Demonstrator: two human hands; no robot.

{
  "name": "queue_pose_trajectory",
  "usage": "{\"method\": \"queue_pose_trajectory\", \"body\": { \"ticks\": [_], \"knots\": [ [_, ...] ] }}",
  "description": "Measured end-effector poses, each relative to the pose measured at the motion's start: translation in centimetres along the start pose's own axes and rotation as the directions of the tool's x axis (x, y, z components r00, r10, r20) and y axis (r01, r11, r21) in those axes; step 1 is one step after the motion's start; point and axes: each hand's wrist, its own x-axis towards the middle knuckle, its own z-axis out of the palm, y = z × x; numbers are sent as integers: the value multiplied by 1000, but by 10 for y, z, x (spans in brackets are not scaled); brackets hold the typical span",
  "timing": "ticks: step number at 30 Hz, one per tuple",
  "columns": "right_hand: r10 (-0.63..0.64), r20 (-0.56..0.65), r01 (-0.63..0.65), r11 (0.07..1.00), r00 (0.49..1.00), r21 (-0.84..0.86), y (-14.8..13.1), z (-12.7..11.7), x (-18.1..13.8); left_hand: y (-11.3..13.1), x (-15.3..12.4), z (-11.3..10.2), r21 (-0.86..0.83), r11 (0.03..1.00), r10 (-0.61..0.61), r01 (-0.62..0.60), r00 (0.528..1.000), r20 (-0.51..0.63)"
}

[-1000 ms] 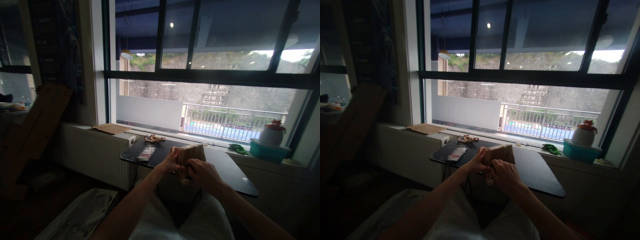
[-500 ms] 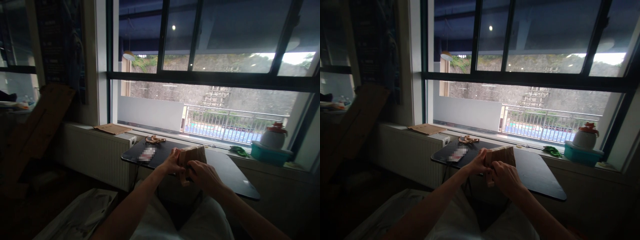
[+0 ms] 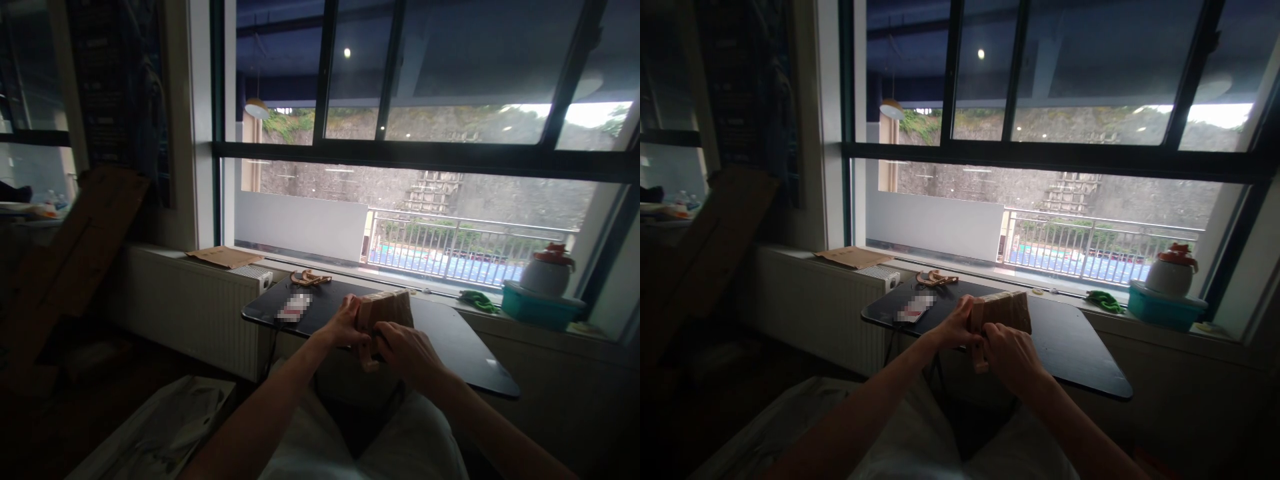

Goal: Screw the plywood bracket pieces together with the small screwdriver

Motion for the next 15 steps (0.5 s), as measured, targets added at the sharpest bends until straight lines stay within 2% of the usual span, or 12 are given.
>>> {"method": "queue_pose_trajectory", "body": {
  "ticks": [7, 15],
  "knots": [
    [-72, 46, 75, 995, 996, -72, 1, 0, 0, -6, 0, 1, 3, 999, -35, 35, 999, -27],
    [-74, 49, 79, 991, 996, -113, 5, 1, -3, 0, 1, 1, 15, 1000, -17, 17, 1000, -10]
  ]
}}
